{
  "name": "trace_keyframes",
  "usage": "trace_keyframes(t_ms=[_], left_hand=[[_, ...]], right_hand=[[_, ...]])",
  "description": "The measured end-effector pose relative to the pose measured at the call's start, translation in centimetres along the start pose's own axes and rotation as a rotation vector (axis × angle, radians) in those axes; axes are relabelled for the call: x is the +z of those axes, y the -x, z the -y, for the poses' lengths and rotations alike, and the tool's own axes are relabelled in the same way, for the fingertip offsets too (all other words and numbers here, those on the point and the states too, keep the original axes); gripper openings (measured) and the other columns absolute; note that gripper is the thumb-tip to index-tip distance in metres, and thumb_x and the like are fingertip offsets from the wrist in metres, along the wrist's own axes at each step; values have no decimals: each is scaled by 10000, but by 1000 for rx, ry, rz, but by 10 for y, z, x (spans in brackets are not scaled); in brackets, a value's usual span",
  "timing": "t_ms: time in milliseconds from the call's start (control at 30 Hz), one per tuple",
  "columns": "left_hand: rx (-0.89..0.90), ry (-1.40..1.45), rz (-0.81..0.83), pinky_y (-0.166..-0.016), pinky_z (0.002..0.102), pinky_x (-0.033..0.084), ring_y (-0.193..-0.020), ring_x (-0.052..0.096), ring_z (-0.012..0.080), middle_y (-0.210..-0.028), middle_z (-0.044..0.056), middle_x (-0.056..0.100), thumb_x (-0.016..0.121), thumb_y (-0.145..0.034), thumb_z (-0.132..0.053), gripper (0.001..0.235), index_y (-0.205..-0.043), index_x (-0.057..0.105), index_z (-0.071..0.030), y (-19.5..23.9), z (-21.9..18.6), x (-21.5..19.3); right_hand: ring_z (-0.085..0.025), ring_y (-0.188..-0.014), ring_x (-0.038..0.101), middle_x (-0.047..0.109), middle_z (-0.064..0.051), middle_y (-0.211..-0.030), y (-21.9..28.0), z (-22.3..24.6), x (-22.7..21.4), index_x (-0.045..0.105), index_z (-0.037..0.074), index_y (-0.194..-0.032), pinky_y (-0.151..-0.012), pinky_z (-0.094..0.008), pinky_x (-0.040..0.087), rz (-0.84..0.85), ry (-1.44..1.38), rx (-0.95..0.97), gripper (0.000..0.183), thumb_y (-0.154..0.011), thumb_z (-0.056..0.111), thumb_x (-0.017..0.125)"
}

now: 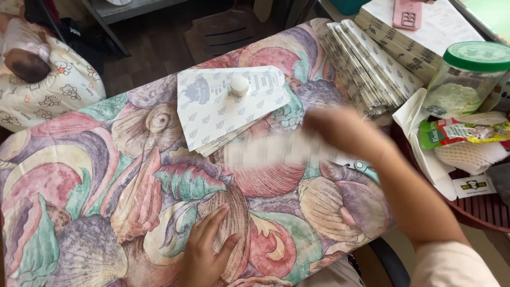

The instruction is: Folding printed paper sheets into bags and stacking them on a table.

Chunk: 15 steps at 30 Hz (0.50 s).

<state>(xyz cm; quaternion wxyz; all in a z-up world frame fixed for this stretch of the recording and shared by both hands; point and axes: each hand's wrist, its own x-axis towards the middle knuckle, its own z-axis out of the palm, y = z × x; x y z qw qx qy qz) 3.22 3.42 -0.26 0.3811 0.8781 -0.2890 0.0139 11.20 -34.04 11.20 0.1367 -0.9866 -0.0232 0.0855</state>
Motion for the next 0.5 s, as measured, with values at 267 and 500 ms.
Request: trace_keyframes(t_ms=[267, 500], left_hand=[[-146, -48, 195, -1103, 511, 401, -1240, 596, 267, -1327, 75, 653, 498, -937, -592, 713, -1503, 433, -163, 0, 30, 11], [-141, -98, 256, -1133, 516, 314, -1337, 475, 228, -1533, 11, 476, 355, -941, -696, 760, -1498, 415, -181, -2, 28, 23]], right_hand=[[-247, -711, 599, 728, -146, -1007, -110, -211, -52, 743, 81, -1172, -573, -366, 515, -407, -93, 513, 307, -994, -47, 528], [-305, -803, 570, 642, -142, -877, -117, -217, -58, 703, 54, -879, -694, -452, 397, -95, -151, 659, 779, -974, 821, 610]])
